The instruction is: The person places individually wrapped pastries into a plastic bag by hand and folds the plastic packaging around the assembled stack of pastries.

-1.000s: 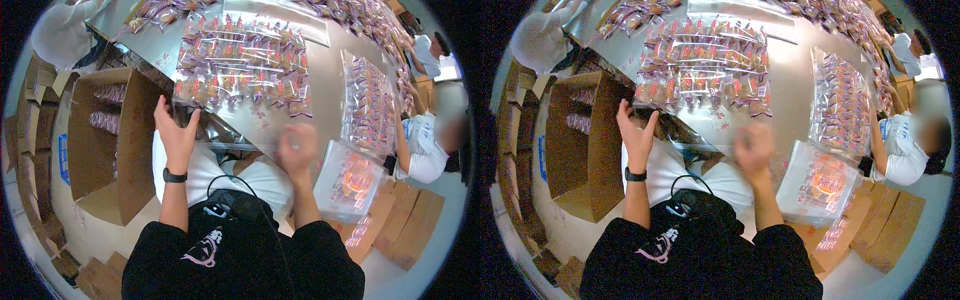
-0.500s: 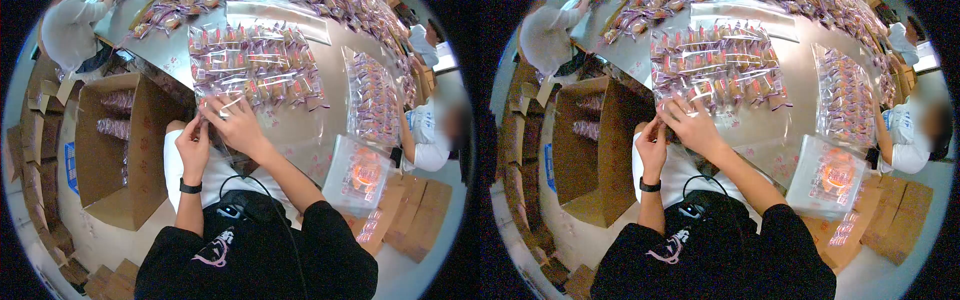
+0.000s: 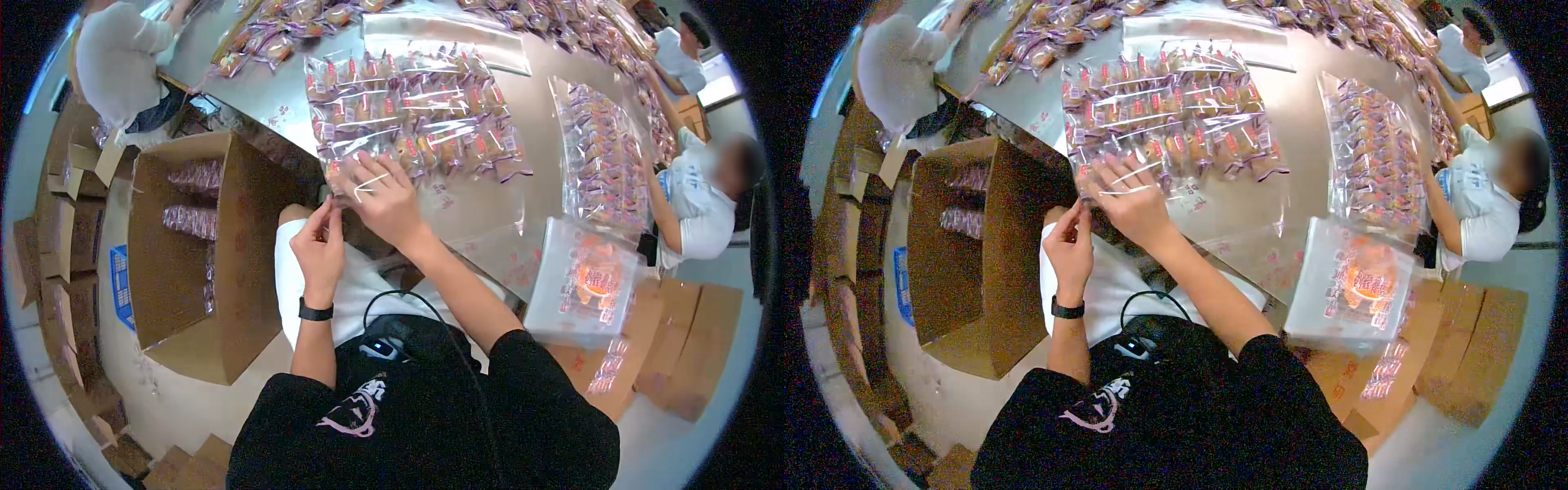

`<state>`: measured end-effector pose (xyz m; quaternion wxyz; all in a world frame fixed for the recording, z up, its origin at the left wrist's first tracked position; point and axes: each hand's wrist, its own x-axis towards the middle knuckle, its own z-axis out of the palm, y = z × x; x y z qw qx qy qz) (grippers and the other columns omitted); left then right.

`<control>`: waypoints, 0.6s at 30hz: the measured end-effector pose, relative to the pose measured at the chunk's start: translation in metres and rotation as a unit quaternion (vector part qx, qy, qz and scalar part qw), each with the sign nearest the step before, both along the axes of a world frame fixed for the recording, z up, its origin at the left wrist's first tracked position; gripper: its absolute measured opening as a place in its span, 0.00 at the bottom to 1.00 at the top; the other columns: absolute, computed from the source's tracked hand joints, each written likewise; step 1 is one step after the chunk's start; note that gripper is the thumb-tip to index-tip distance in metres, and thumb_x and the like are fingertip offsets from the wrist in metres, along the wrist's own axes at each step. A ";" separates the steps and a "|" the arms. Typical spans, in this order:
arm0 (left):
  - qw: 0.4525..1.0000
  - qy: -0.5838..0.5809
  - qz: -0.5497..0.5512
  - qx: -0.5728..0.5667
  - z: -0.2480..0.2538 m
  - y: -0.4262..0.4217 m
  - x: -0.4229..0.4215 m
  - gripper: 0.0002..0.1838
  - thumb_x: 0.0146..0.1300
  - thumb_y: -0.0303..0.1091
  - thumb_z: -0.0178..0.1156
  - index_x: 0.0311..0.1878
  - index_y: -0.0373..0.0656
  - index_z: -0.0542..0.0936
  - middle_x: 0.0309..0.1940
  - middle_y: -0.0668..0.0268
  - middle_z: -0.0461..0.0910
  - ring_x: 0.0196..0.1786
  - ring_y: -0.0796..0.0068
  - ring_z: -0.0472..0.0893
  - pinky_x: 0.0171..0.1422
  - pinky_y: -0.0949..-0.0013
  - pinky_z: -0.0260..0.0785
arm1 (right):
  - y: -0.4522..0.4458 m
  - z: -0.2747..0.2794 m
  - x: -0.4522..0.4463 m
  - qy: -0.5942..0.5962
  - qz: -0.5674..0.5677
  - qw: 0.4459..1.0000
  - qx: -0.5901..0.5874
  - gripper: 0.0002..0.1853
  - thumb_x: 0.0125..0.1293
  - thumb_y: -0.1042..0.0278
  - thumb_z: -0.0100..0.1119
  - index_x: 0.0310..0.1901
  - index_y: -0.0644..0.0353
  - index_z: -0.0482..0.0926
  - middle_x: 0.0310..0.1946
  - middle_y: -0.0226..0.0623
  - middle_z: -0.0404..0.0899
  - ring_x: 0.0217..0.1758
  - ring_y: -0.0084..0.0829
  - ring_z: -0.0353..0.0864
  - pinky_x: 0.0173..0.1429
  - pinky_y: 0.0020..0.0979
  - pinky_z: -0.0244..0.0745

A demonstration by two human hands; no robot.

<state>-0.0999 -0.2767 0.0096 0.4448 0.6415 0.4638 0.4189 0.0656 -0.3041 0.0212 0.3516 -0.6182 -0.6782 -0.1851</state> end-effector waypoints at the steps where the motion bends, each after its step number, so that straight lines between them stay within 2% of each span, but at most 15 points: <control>1: 1.000 -0.010 -0.002 0.006 0.001 -0.001 0.001 0.14 0.71 0.27 0.68 0.58 0.37 0.88 0.31 0.69 0.88 0.27 0.91 0.72 0.32 0.80 0.65 | -0.003 0.008 -0.001 0.006 0.011 1.000 -0.003 0.22 0.64 0.64 0.67 0.61 0.47 0.86 0.62 0.42 0.84 0.66 0.44 0.83 0.74 0.50 0.71; 3: 0.999 -0.031 -0.001 0.023 0.005 0.003 0.001 0.12 0.71 0.28 0.69 0.55 0.36 0.89 0.32 0.68 0.89 0.28 0.90 0.75 0.32 0.79 0.67 | -0.030 0.042 0.005 0.039 0.006 0.997 -0.069 0.22 0.64 0.63 0.69 0.61 0.49 0.85 0.63 0.42 0.83 0.71 0.47 0.78 0.80 0.51 0.64; 5: 1.000 0.015 -0.014 0.019 0.012 0.001 -0.005 0.11 0.71 0.29 0.69 0.52 0.36 0.90 0.32 0.67 0.89 0.29 0.88 0.77 0.32 0.78 0.68 | -0.051 0.048 0.015 0.061 -0.011 0.991 -0.114 0.23 0.62 0.63 0.72 0.60 0.50 0.85 0.64 0.39 0.83 0.75 0.46 0.74 0.86 0.50 0.56; 8: 0.999 0.020 -0.033 0.016 -0.001 0.006 -0.019 0.10 0.72 0.32 0.68 0.49 0.37 0.90 0.34 0.66 0.90 0.30 0.86 0.80 0.33 0.77 0.69 | -0.105 0.039 0.031 0.170 0.070 0.971 -0.152 0.23 0.62 0.69 0.70 0.61 0.52 0.85 0.63 0.40 0.83 0.71 0.46 0.76 0.81 0.47 0.63; 10: 0.999 -0.013 -0.035 0.022 -0.011 0.002 -0.023 0.11 0.75 0.35 0.65 0.48 0.38 0.90 0.33 0.65 0.90 0.31 0.84 0.82 0.33 0.75 0.70 | -0.104 0.063 0.040 0.123 -0.014 0.986 -0.112 0.21 0.64 0.67 0.68 0.60 0.54 0.85 0.62 0.40 0.83 0.67 0.45 0.77 0.75 0.45 0.66; 11: 0.999 -0.022 -0.009 0.047 -0.020 0.003 -0.023 0.12 0.77 0.35 0.62 0.44 0.38 0.91 0.28 0.65 0.88 0.28 0.77 0.82 0.35 0.73 0.71 | -0.101 0.075 0.044 0.101 -0.060 0.989 -0.092 0.20 0.65 0.66 0.66 0.60 0.55 0.85 0.62 0.40 0.83 0.65 0.45 0.77 0.72 0.44 0.67; 12: 0.997 0.045 0.030 0.061 -0.030 0.004 -0.028 0.12 0.74 0.37 0.63 0.45 0.38 0.90 0.33 0.62 0.88 0.35 0.70 0.83 0.43 0.67 0.73 | -0.087 0.076 0.054 0.096 -0.079 0.990 -0.074 0.22 0.67 0.65 0.65 0.62 0.54 0.84 0.60 0.39 0.83 0.60 0.43 0.77 0.67 0.47 0.68; 13: 0.988 0.113 0.069 0.080 -0.038 0.005 -0.032 0.13 0.72 0.39 0.65 0.46 0.39 0.89 0.38 0.59 0.87 0.42 0.63 0.84 0.51 0.62 0.74 | -0.071 0.074 0.061 0.075 -0.102 0.989 -0.079 0.22 0.68 0.62 0.64 0.63 0.53 0.83 0.61 0.40 0.83 0.60 0.43 0.77 0.67 0.49 0.67; 14: 0.961 0.230 0.069 0.138 -0.050 0.005 -0.034 0.14 0.69 0.40 0.66 0.47 0.39 0.88 0.44 0.58 0.85 0.48 0.59 0.81 0.56 0.57 0.70 | -0.054 0.072 0.066 0.054 -0.124 0.988 -0.081 0.23 0.69 0.58 0.63 0.64 0.52 0.82 0.62 0.41 0.82 0.60 0.43 0.77 0.66 0.50 0.67; 16: 0.858 0.443 0.068 0.250 -0.068 0.007 -0.036 0.18 0.64 0.43 0.68 0.51 0.41 0.86 0.55 0.55 0.82 0.59 0.51 0.76 0.67 0.48 0.64 | -0.029 0.068 0.063 0.015 -0.161 0.982 -0.100 0.25 0.71 0.52 0.60 0.67 0.50 0.81 0.65 0.44 0.79 0.60 0.44 0.76 0.65 0.52 0.66; 18: 0.868 0.453 0.018 0.201 -0.066 0.008 -0.032 0.23 0.61 0.46 0.69 0.55 0.42 0.85 0.62 0.54 0.77 0.65 0.49 0.71 0.71 0.43 0.57 | -0.013 0.061 0.057 -0.019 -0.194 0.970 -0.147 0.28 0.72 0.45 0.58 0.69 0.47 0.80 0.68 0.47 0.76 0.60 0.46 0.75 0.64 0.53 0.65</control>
